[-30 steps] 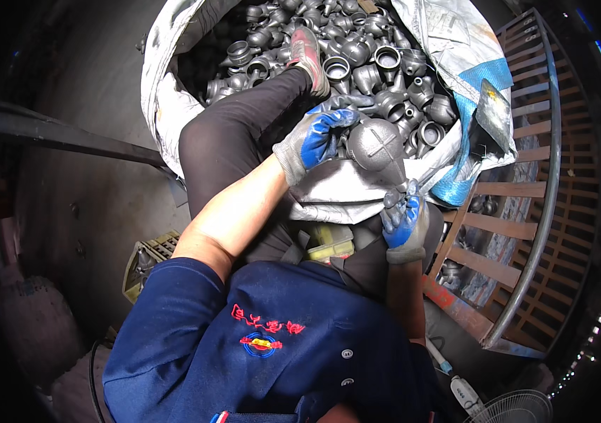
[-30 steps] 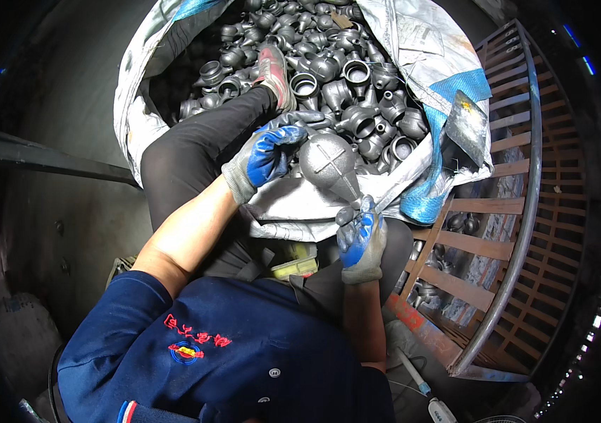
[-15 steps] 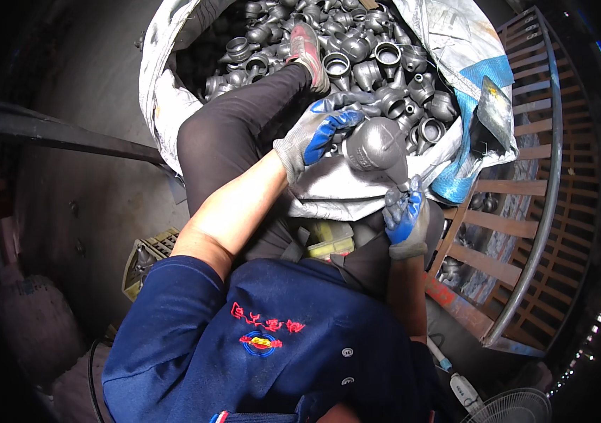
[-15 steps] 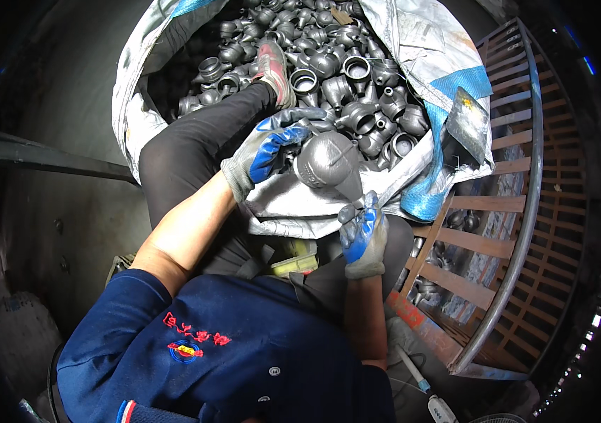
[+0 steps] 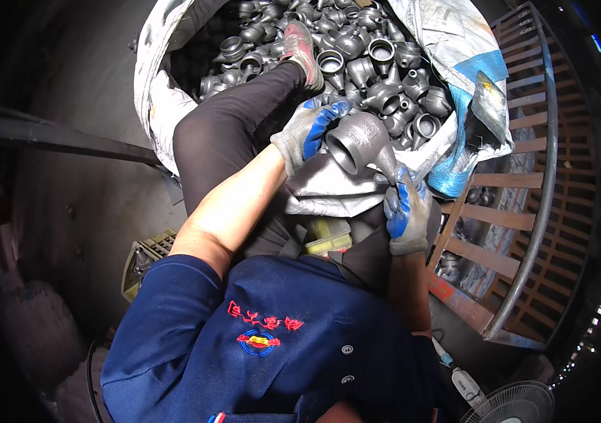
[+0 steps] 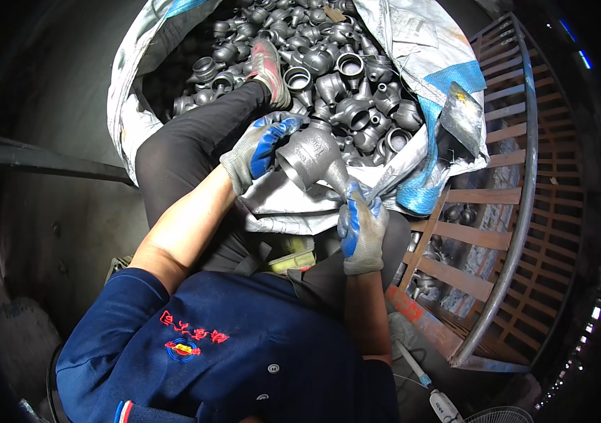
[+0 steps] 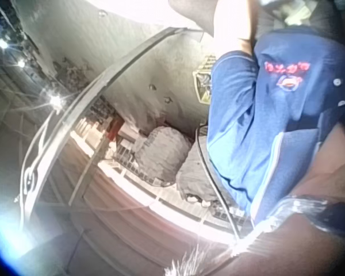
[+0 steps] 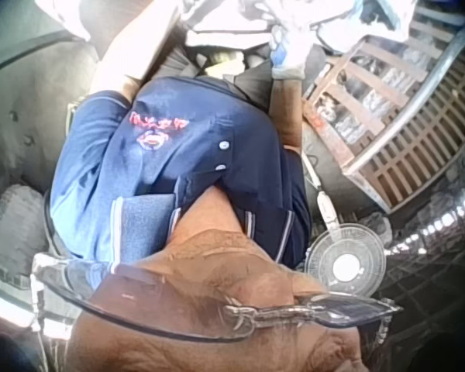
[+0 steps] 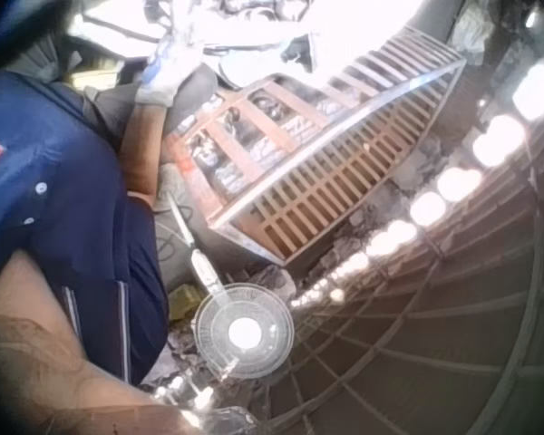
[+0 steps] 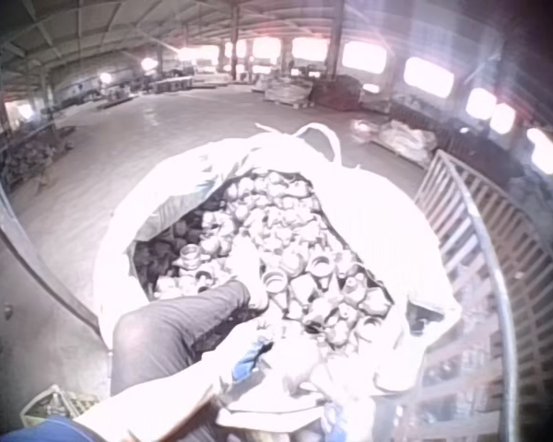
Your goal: Scraping and cleaning the inner surfaces of metal fittings or valve bodies using a deburring tool.
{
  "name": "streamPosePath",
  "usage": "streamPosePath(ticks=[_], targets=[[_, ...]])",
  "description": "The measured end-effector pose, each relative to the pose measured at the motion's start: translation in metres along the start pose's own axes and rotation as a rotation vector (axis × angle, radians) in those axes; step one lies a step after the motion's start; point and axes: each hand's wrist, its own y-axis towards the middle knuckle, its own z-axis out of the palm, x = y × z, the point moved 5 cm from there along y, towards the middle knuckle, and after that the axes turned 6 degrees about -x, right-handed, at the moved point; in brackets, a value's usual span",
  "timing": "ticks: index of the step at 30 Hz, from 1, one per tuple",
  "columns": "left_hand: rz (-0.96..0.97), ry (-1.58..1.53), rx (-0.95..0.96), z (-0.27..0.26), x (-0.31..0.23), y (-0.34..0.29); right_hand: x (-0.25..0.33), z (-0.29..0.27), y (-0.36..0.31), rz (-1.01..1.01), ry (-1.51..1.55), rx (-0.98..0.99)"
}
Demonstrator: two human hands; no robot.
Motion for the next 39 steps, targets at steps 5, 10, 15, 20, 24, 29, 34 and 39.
streamPosePath(ticks=[5, 10, 15, 20, 24, 29, 34, 39], targets=[[0.917, 1.082, 0.034, 0.003, -0.018, -0.014, 0.013, 0.01, -0.009, -0.051, -0.16, 0.014], [0.752, 0.98, 0.014, 0.003, -0.013, -0.013, 0.016, 0.008, -0.004, -0.175, -0.236, 0.034], [0.807, 0.95, 0.105, 0.013, -0.015, -0.02, 0.028, 0.002, 0.0, -0.197, -0.343, 0.077], [0.399, 0.613, 0.15, 0.029, -0.022, -0.026, 0.079, 0.027, -0.016, -0.702, -0.739, 0.213], [0.029, 0.228, 0.176, 0.048, -0.002, -0.03, 0.13, 0.009, -0.022, -0.529, -0.656, 0.199], [-0.236, -0.05, -0.038, 0.006, 0.038, 0.004, 0.233, -0.065, -0.073, -0.666, -0.634, -0.242], [0.08, 0.993, -0.066, -0.025, 0.113, 0.053, 0.311, -0.229, -0.112, -0.781, -0.66, -0.676], [-0.038, 1.348, 0.744, 0.065, 0.12, 0.004, 0.294, -0.371, -0.095, -0.675, -0.804, -0.994]])
